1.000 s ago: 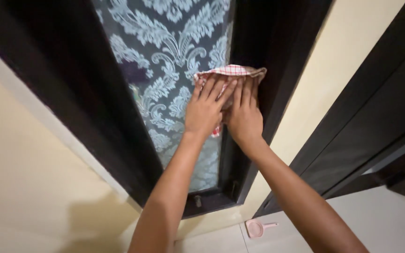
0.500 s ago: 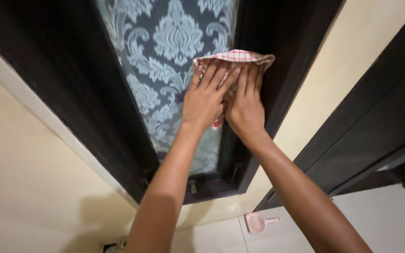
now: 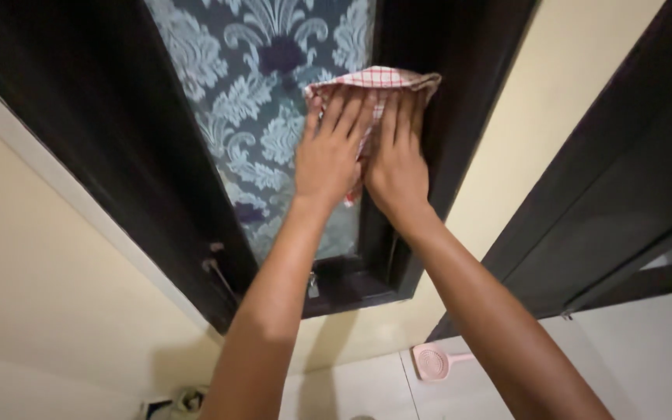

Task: Cleaning a narrow window pane using a cloth

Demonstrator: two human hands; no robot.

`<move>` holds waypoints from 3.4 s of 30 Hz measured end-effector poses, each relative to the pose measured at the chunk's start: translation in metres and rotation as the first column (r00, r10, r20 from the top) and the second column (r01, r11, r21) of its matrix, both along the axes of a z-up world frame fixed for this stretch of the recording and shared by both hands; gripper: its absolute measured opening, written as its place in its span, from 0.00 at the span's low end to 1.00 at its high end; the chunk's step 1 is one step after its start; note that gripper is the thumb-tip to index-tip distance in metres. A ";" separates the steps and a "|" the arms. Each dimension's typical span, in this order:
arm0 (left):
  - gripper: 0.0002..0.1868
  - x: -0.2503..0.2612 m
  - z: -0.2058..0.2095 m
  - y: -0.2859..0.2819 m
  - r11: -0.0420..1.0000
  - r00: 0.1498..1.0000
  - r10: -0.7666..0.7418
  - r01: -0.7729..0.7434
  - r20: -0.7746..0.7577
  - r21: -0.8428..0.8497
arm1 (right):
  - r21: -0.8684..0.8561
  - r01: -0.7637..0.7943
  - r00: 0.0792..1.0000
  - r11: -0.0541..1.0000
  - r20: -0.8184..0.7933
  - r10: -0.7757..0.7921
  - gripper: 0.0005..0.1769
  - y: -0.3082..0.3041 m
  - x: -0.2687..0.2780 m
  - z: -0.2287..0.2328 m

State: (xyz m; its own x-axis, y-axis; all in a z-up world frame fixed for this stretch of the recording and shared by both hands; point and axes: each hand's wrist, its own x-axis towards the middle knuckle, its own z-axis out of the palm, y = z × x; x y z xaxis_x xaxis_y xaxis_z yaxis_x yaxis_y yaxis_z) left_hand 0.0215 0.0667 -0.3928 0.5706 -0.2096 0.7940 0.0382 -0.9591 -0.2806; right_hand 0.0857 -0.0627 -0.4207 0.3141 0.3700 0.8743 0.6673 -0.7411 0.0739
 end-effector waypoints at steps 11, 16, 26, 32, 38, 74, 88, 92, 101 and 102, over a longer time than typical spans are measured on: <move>0.45 -0.018 -0.084 -0.007 0.990 0.994 0.107 -0.107 0.006 0.093 | 0.051 -0.104 0.989 0.993 -0.103 0.109 0.40 -0.007 -0.021 -0.077; 0.48 -0.007 -0.128 -0.001 0.999 0.998 0.037 -0.039 0.054 0.032 | -0.001 0.234 0.952 0.972 0.205 -0.229 0.37 -0.004 -0.042 -0.107; 0.53 -0.006 -0.201 0.014 0.995 0.997 0.069 -0.071 0.040 0.065 | -0.010 0.283 0.940 0.959 0.203 -0.275 0.35 0.006 -0.036 -0.187; 0.56 -0.016 -0.179 0.016 0.988 0.990 0.125 -0.130 0.064 0.081 | -0.052 0.177 0.978 0.983 0.125 -0.169 0.36 0.005 -0.046 -0.156; 0.45 -0.013 -0.233 0.026 0.996 0.992 0.073 -0.078 0.105 0.043 | -0.104 0.258 0.956 0.961 0.171 -0.238 0.33 0.016 -0.032 -0.215; 0.29 -0.143 -0.234 0.131 0.726 0.736 0.674 -0.676 0.064 0.125 | -0.190 -0.623 0.750 0.759 0.130 0.648 0.37 0.153 -0.115 -0.168; 0.18 -0.168 -0.322 0.136 0.943 0.937 0.284 -0.311 0.204 0.118 | -0.228 -0.485 0.874 0.844 -0.087 0.478 0.39 0.152 -0.128 -0.310; 0.17 -0.185 -0.340 0.120 0.960 0.947 0.250 -0.269 0.202 0.073 | -0.266 -0.464 0.886 0.845 -0.156 0.437 0.36 0.145 -0.132 -0.333; 0.21 -0.179 -0.390 0.126 0.966 0.978 0.208 -0.208 -0.013 -0.156 | -0.195 -0.413 0.911 0.890 -0.089 0.403 0.28 0.138 -0.151 -0.359; 0.20 -0.180 -0.388 0.127 0.968 0.986 0.164 -0.169 -0.042 -0.184 | -0.174 -0.400 0.916 0.900 -0.072 0.394 0.25 0.139 -0.151 -0.364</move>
